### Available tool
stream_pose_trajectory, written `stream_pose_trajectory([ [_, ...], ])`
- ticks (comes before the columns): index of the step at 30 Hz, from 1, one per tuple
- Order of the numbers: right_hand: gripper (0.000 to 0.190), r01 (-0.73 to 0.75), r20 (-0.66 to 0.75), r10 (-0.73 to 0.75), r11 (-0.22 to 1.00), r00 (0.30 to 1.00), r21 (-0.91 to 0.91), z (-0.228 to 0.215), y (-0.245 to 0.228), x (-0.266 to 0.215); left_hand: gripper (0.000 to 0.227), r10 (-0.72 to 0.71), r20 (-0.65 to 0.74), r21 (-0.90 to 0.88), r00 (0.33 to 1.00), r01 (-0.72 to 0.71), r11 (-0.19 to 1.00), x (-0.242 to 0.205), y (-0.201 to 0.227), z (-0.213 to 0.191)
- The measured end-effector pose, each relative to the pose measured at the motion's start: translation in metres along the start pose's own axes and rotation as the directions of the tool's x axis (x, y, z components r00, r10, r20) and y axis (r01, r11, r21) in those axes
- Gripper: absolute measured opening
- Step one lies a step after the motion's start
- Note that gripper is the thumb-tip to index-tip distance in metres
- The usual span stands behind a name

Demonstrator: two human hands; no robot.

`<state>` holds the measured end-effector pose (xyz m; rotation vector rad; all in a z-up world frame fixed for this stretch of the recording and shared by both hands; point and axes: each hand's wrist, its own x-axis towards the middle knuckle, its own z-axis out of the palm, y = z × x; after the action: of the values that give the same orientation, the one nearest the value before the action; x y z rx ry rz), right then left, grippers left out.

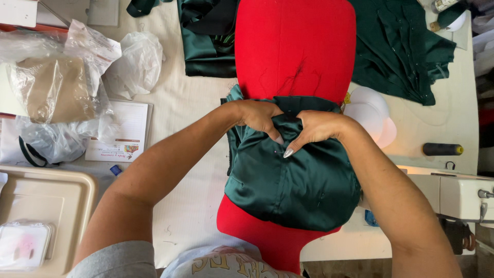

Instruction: The person drapes and pins green fabric onto a red dress form by hand.

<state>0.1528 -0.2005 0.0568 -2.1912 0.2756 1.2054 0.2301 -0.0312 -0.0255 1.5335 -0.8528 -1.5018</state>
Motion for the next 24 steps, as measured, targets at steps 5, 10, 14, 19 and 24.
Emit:
stream_pose_trajectory([
  [5,0.039,0.001,-0.001,-0.001,1.000,1.000,0.005,-0.006,0.009,0.007,0.060,0.000,0.003,-0.021,1.000,0.000,1.000,0.001,0.000,0.004],
  [10,0.040,0.010,-0.001,-0.010,1.000,1.000,-0.002,-0.004,0.008,0.002,0.071,0.003,0.020,0.059,1.000,-0.004,0.998,-0.020,0.020,0.005],
  [14,0.039,0.011,0.004,-0.011,1.000,1.000,-0.015,-0.003,0.006,0.003,0.078,0.006,0.035,0.187,0.999,-0.013,0.982,-0.016,0.019,0.005],
  [19,0.040,0.011,0.023,-0.011,1.000,1.000,-0.002,0.009,0.005,-0.001,0.076,-0.005,0.065,0.223,0.998,-0.009,0.975,-0.018,0.021,0.001],
  [24,0.041,-0.016,-0.020,0.016,1.000,1.000,0.006,0.007,0.004,-0.003,0.075,0.028,0.037,0.225,0.999,-0.036,0.974,-0.007,0.015,-0.005],
])
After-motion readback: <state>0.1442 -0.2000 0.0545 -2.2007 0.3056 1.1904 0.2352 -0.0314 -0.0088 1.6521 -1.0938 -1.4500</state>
